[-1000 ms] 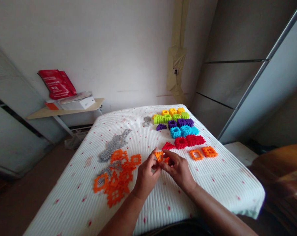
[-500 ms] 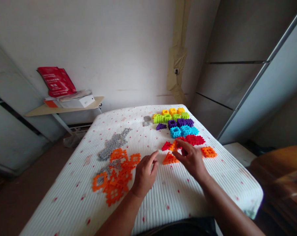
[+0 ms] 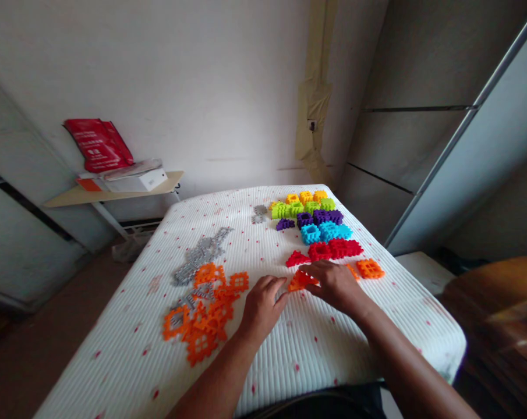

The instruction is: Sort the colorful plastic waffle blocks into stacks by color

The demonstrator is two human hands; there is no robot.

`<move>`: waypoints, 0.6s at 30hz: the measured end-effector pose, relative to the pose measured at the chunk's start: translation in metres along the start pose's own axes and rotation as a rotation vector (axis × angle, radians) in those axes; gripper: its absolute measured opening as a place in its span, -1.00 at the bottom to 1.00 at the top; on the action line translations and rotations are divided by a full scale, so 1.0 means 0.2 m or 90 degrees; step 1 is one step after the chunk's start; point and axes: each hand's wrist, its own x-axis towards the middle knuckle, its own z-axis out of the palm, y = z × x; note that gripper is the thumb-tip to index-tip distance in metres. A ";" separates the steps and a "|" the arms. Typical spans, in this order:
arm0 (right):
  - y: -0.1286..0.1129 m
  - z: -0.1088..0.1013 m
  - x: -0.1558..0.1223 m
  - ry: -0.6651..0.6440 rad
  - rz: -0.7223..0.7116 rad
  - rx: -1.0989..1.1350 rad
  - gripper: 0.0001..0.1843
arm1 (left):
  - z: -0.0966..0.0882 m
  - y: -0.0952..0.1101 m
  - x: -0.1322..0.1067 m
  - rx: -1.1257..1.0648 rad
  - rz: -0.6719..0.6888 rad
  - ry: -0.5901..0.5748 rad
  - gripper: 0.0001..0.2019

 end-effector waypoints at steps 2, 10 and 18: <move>0.00 0.00 0.01 -0.006 -0.009 -0.011 -0.82 | 0.00 0.00 0.00 0.002 0.005 -0.006 -0.71; -0.02 0.00 0.02 -0.023 -0.002 -0.024 -0.90 | 0.00 0.02 0.01 0.024 0.007 -0.030 -0.78; -0.02 0.01 0.02 -0.036 0.008 -0.027 -0.85 | 0.00 0.01 0.01 0.030 0.006 -0.054 -0.81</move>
